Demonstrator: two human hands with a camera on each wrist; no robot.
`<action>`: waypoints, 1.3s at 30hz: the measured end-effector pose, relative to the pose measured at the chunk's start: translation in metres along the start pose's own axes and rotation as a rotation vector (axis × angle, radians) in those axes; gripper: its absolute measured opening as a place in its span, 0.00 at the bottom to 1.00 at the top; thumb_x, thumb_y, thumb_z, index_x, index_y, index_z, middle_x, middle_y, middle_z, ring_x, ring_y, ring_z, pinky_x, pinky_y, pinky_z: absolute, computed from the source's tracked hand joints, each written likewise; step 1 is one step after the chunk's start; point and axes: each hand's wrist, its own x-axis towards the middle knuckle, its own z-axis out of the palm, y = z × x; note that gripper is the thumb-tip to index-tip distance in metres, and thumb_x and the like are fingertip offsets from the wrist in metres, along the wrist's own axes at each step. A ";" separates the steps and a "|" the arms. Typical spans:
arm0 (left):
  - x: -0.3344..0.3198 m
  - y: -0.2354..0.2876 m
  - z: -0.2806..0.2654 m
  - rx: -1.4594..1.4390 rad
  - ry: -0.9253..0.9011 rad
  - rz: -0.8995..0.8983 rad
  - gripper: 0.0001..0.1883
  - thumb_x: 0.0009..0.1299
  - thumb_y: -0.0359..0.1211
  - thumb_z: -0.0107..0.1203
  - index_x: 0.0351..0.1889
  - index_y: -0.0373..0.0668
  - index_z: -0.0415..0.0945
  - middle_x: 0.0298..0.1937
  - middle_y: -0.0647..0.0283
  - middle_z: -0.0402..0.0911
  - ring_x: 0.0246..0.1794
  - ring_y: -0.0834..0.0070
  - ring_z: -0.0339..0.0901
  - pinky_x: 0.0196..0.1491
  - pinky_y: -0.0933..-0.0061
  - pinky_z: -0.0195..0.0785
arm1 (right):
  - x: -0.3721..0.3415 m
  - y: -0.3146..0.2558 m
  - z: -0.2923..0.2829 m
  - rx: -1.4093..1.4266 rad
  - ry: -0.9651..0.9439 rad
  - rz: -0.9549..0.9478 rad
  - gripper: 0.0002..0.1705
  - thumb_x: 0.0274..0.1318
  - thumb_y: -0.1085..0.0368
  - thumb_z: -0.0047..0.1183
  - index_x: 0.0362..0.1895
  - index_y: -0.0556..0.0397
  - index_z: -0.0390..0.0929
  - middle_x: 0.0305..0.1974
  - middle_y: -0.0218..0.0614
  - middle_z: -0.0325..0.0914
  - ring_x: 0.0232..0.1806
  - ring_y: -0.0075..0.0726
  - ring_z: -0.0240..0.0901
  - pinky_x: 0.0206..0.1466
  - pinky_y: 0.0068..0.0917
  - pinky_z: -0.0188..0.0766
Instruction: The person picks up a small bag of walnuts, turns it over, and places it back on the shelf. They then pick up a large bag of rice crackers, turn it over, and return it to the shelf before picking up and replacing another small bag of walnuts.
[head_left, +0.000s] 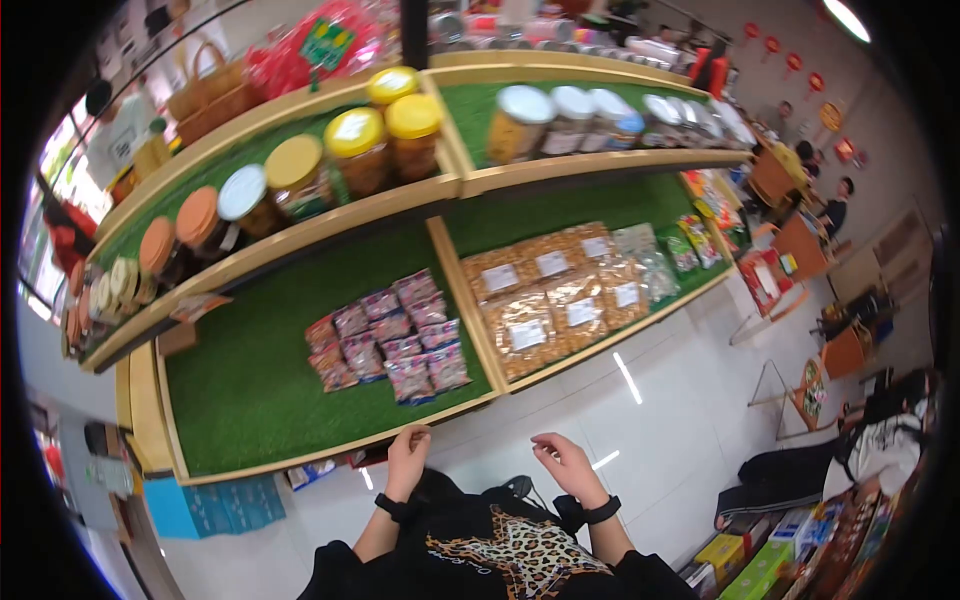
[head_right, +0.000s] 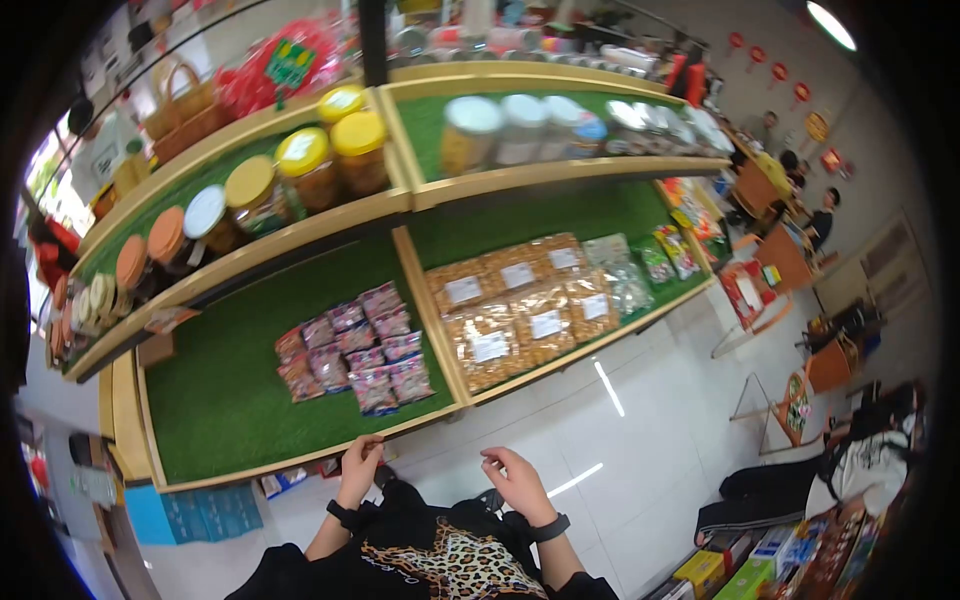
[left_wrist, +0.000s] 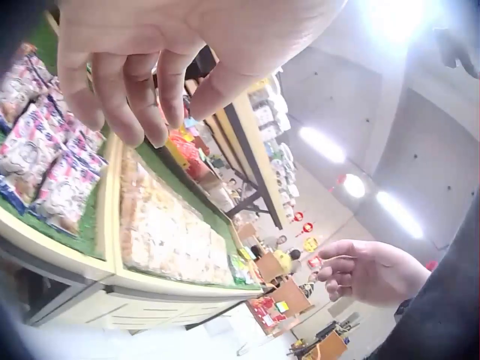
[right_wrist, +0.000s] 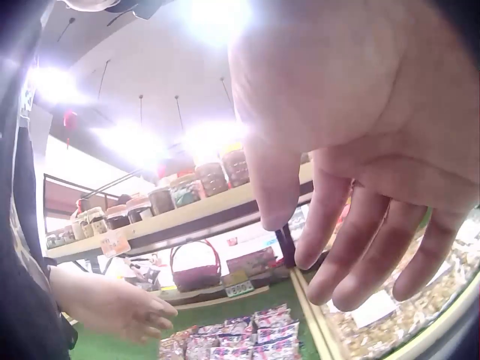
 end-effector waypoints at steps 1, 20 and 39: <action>-0.005 0.014 0.018 0.021 -0.026 0.021 0.10 0.68 0.29 0.53 0.44 0.36 0.76 0.34 0.66 0.79 0.33 0.83 0.73 0.38 0.80 0.68 | -0.014 0.006 -0.017 -0.006 0.014 0.009 0.14 0.58 0.62 0.52 0.47 0.54 0.76 0.37 0.39 0.79 0.39 0.38 0.76 0.43 0.29 0.70; -0.057 0.169 0.287 0.072 -0.905 0.503 0.10 0.67 0.31 0.54 0.43 0.37 0.76 0.39 0.56 0.80 0.41 0.67 0.79 0.43 0.70 0.71 | -0.195 0.104 -0.135 0.276 0.683 0.344 0.14 0.57 0.64 0.53 0.46 0.56 0.76 0.40 0.41 0.80 0.40 0.37 0.77 0.45 0.30 0.71; 0.101 0.285 0.440 0.239 -0.961 0.699 0.11 0.66 0.32 0.54 0.44 0.38 0.76 0.41 0.57 0.80 0.42 0.65 0.78 0.45 0.70 0.70 | -0.030 0.136 -0.324 0.123 0.817 0.256 0.14 0.56 0.65 0.53 0.45 0.56 0.76 0.38 0.41 0.79 0.39 0.37 0.76 0.45 0.30 0.71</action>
